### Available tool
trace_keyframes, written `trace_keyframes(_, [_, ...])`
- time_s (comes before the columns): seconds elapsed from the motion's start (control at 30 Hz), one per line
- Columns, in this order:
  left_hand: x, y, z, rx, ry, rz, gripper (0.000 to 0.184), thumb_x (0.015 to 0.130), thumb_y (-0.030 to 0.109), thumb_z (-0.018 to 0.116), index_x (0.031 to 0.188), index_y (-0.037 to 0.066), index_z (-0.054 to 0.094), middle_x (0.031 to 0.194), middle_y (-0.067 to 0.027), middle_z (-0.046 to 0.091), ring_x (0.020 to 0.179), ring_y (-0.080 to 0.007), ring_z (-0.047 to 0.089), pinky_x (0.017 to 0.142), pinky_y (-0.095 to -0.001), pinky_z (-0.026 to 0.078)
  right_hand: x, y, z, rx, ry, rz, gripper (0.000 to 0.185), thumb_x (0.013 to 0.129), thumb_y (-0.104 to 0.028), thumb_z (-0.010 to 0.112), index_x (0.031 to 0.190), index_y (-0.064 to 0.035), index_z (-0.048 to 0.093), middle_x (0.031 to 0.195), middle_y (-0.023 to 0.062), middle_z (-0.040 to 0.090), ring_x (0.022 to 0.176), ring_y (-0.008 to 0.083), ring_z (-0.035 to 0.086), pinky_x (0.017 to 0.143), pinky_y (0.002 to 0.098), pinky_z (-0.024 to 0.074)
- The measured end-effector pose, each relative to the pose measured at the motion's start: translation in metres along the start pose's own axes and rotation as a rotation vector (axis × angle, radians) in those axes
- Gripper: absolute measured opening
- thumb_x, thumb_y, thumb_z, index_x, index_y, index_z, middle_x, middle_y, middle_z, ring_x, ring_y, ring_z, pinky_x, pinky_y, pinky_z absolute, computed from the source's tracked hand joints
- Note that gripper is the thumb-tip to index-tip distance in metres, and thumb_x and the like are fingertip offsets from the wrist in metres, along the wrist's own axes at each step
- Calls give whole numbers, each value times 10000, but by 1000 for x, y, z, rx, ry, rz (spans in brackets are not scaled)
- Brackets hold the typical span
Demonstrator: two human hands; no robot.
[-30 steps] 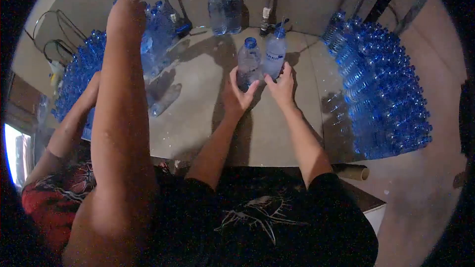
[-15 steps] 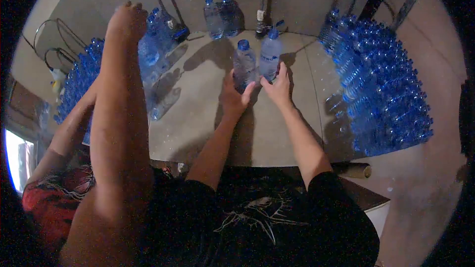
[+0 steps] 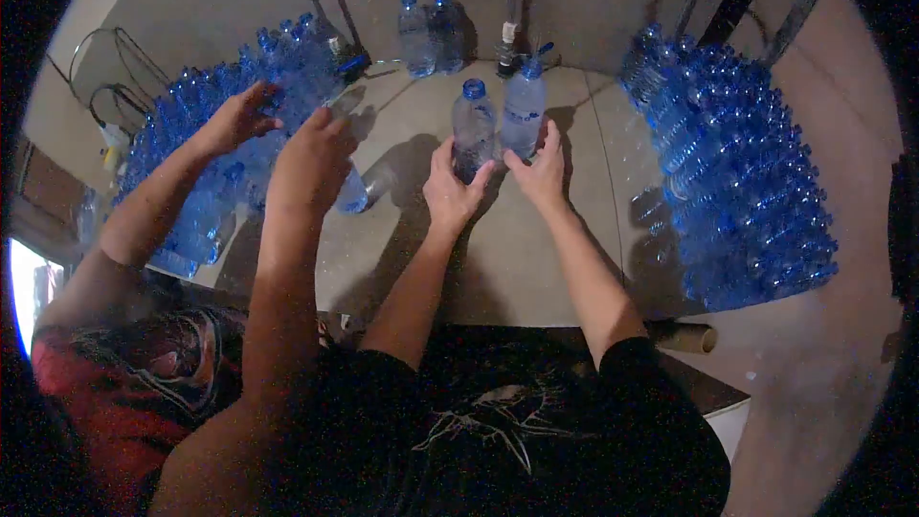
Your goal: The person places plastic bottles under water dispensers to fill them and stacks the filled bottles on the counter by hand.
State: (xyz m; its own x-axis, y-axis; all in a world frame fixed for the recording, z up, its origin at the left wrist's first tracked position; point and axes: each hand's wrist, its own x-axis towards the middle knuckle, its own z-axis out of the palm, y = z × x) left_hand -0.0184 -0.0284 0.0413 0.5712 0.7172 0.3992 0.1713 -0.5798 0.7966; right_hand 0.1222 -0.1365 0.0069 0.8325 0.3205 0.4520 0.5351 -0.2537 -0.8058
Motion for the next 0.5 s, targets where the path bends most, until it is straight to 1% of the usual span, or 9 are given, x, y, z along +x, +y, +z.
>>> trace_keyframes(0.07, [0, -6, 4, -14, 18, 13, 780, 756, 389, 850, 1356, 29, 505, 1261, -199, 602, 1139, -367, 623, 946, -440, 509, 2, -6, -3, -11, -6, 31, 1005, 720, -312, 864, 1475, 19, 290, 1373, 316, 486, 1258, 462, 499, 1066, 489, 414])
trace_keyframes(0.17, [1, -12, 7, 13, 48, 54, 769, 759, 402, 839, 1358, 57, 502, 1242, -194, 603, 1112, -383, 626, 917, -463, 515, 8, -13, -6, -148, 9, 19, 1011, 702, -270, 865, 1467, 72, 300, 1343, 286, 520, 1209, 374, 572, 927, 444, 520])
trace_keyframes(0.27, [0, -8, 5, 1, 39, 53, 767, 762, 410, 833, 1361, 66, 500, 1241, -189, 606, 1107, -387, 625, 915, -468, 512, 11, -14, -8, -131, -19, -7, 1008, 703, -276, 867, 1463, 72, 304, 1312, 288, 542, 1199, 378, 579, 928, 440, 517])
trace_keyframes(0.37, [1, -11, 7, -40, 43, 62, 763, 761, 403, 835, 1359, 70, 498, 1239, -185, 610, 1101, -390, 625, 910, -470, 512, 13, -15, -6, -143, 31, -131, 998, 702, -279, 868, 1456, 65, 312, 1290, 295, 556, 1192, 393, 582, 916, 440, 515])
trace_keyframes(0.47, [1, -11, 8, -49, 61, 80, 759, 755, 391, 841, 1349, 64, 501, 1230, -187, 617, 1095, -392, 626, 899, -468, 516, 10, -21, -8, -206, 27, -63, 934, 718, -269, 859, 1433, 42, 344, 1250, 283, 593, 1149, 401, 610, 890, 454, 516])
trace_keyframes(0.5, [1, -10, 7, -46, 66, 85, 757, 754, 388, 843, 1345, 60, 503, 1226, -189, 619, 1093, -393, 627, 895, -467, 518, 12, -15, -6, -156, -4, -47, 948, 717, -282, 857, 1437, 36, 329, 1235, 301, 589, 1132, 435, 602, 905, 476, 505])
